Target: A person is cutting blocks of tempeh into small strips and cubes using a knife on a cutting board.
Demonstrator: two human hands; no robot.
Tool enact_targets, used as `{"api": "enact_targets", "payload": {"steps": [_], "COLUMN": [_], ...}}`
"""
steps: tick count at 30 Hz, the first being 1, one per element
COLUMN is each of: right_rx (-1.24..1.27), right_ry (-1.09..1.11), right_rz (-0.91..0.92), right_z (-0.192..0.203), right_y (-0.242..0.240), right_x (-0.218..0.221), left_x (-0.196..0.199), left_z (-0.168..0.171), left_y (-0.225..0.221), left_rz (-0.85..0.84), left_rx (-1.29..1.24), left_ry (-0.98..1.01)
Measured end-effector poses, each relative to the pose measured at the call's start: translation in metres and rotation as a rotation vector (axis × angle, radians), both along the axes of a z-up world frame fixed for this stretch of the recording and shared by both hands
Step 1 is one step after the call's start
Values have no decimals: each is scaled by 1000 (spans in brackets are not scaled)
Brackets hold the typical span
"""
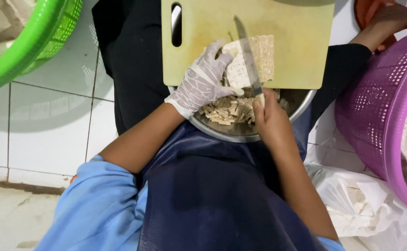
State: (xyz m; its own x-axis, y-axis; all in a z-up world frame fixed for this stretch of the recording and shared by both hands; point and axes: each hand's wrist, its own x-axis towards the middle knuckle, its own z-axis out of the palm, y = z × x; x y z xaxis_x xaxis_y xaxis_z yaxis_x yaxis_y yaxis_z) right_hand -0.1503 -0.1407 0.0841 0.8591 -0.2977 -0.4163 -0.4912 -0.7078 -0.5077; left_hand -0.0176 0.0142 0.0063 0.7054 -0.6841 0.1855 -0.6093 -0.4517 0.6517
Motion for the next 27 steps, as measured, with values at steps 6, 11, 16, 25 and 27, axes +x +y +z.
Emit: {"api": "enact_targets", "payload": {"steps": [6,11,16,25,27], "right_rx": [-95,-198,97,-123,-146], "right_ry": [154,10,86,89,106], "right_rz": [108,143,-97,122,127], "right_z": [3,-46,-19,-3,-15], "right_y": [12,13,-2,7,11], "right_x": [10,10,11,-2,1], "left_x": [0,2,-1,0,-2], "left_z": [-7,-3,-5,-7,-6], "left_y": [0,-1,3,1,1], "left_rz": [9,-3,18,15,7], "left_rx": [-16,70,-11,-34,-24], "left_ry": [-71,-18,-7,-44,-5]}}
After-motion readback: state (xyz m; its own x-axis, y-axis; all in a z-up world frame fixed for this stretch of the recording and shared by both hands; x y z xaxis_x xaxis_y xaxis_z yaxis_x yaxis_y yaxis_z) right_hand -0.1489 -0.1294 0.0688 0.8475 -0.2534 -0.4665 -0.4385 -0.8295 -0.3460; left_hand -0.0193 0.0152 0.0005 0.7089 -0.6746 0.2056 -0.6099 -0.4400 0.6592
